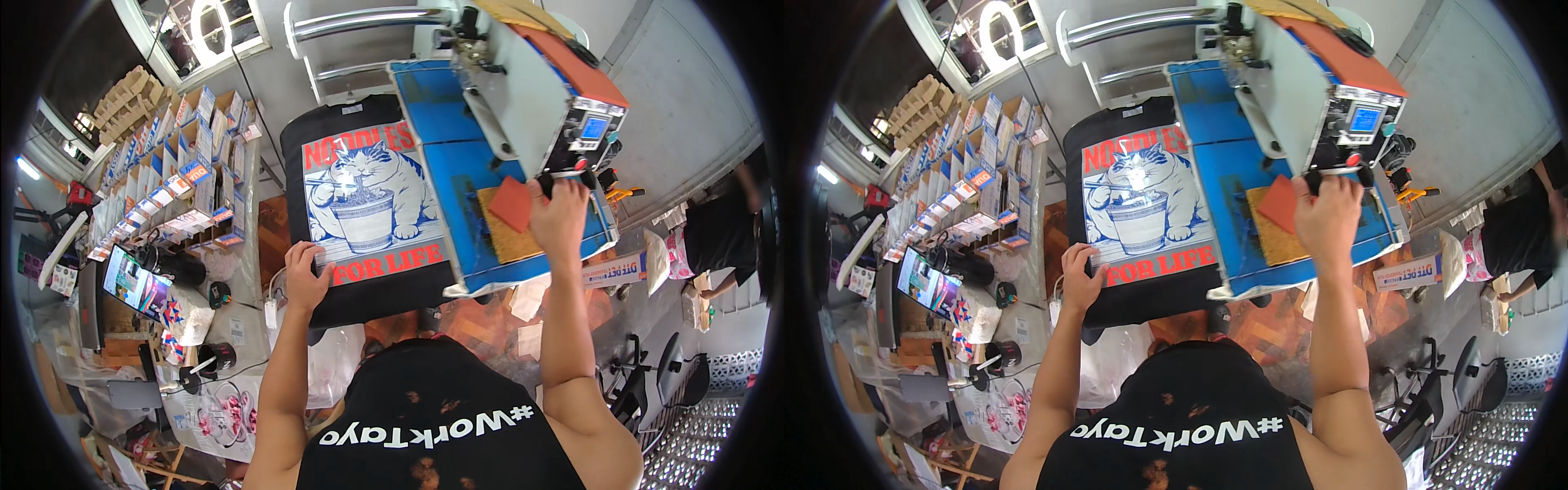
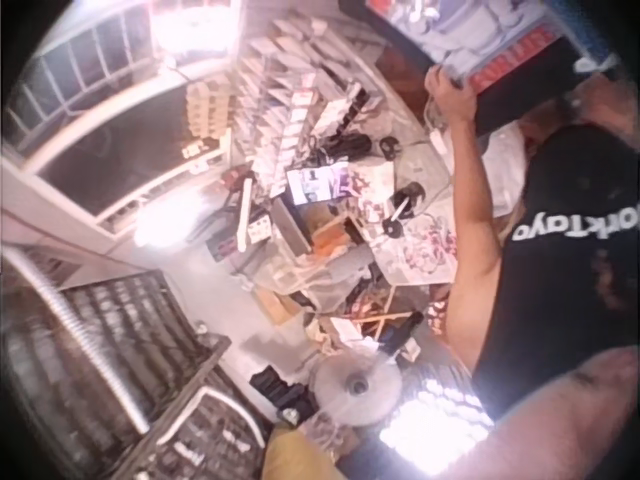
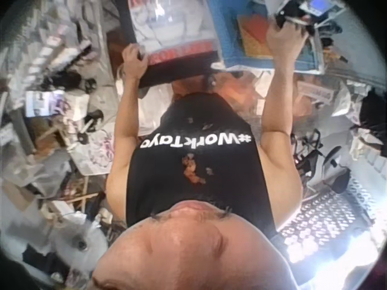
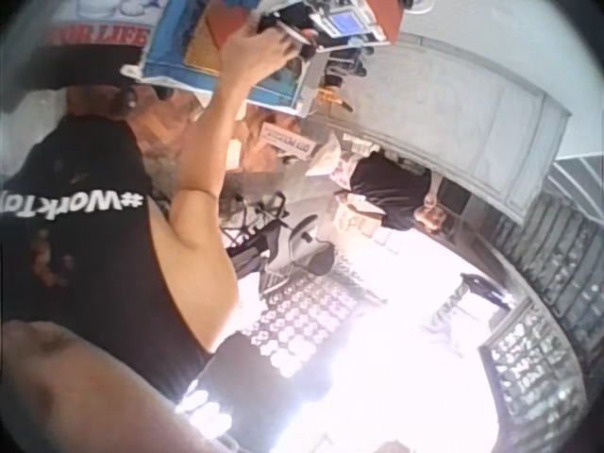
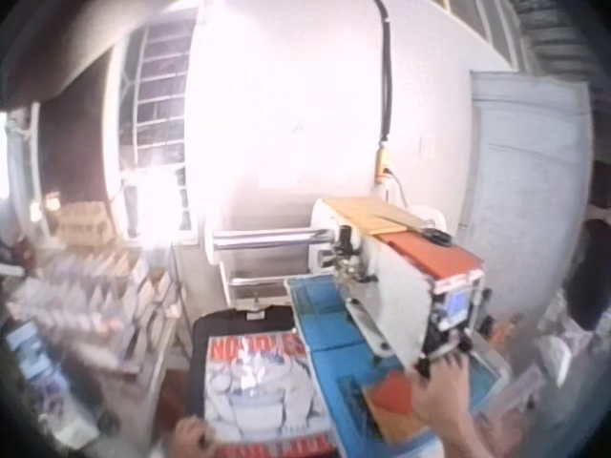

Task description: The person places black t-shirts onto a heat press, aligns printed vinyl designs, and operates the press to apply the graphics. They handle multiple shirts and designs, including a cat graphic and an 'ADOBO' text design, then stack the finished shirts.

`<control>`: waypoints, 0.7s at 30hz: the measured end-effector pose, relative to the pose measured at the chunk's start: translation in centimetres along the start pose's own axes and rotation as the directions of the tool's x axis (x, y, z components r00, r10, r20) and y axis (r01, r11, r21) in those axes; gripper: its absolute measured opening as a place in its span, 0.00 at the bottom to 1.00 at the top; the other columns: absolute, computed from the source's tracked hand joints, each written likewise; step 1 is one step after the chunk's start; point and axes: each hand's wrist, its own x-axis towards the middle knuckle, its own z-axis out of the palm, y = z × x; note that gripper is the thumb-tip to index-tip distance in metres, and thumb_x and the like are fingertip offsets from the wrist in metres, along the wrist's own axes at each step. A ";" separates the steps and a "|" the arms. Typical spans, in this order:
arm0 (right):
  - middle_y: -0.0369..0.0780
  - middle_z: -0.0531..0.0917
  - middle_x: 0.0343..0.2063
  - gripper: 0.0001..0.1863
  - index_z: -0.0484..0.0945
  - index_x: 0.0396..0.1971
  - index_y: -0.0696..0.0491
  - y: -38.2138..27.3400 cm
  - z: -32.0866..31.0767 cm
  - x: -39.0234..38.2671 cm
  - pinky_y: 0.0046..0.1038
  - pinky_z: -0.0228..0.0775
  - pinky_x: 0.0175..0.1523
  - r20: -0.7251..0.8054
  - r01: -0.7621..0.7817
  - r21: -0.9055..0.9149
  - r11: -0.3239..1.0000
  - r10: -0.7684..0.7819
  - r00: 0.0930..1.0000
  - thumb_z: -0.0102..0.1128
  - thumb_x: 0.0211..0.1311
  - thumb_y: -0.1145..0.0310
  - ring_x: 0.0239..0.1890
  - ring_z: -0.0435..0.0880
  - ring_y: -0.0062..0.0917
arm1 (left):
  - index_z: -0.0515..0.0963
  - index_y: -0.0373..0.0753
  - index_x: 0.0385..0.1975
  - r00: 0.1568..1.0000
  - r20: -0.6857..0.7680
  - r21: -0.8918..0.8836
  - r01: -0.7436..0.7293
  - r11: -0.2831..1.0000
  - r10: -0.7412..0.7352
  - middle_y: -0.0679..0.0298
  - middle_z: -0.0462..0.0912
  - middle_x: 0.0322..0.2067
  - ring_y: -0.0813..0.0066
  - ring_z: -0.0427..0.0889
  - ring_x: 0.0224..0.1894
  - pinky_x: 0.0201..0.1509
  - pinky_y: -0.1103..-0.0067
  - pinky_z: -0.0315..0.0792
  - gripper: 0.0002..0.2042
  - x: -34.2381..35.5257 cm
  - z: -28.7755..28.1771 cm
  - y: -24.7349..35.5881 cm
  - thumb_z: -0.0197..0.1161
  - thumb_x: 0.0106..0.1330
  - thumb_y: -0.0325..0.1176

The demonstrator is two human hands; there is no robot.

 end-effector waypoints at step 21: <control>0.63 0.51 0.72 0.61 0.66 0.70 0.49 -20.5 1.2 -3.2 0.68 0.56 0.64 -0.227 0.302 0.376 0.876 -0.229 0.947 0.85 0.28 0.49 0.70 0.52 0.73 | 0.83 0.31 0.45 0.861 0.020 -0.409 0.471 0.782 -0.508 0.60 0.87 0.39 0.76 0.84 0.42 0.49 0.79 0.76 0.11 -4.2 -7.2 -10.7 0.64 0.71 0.32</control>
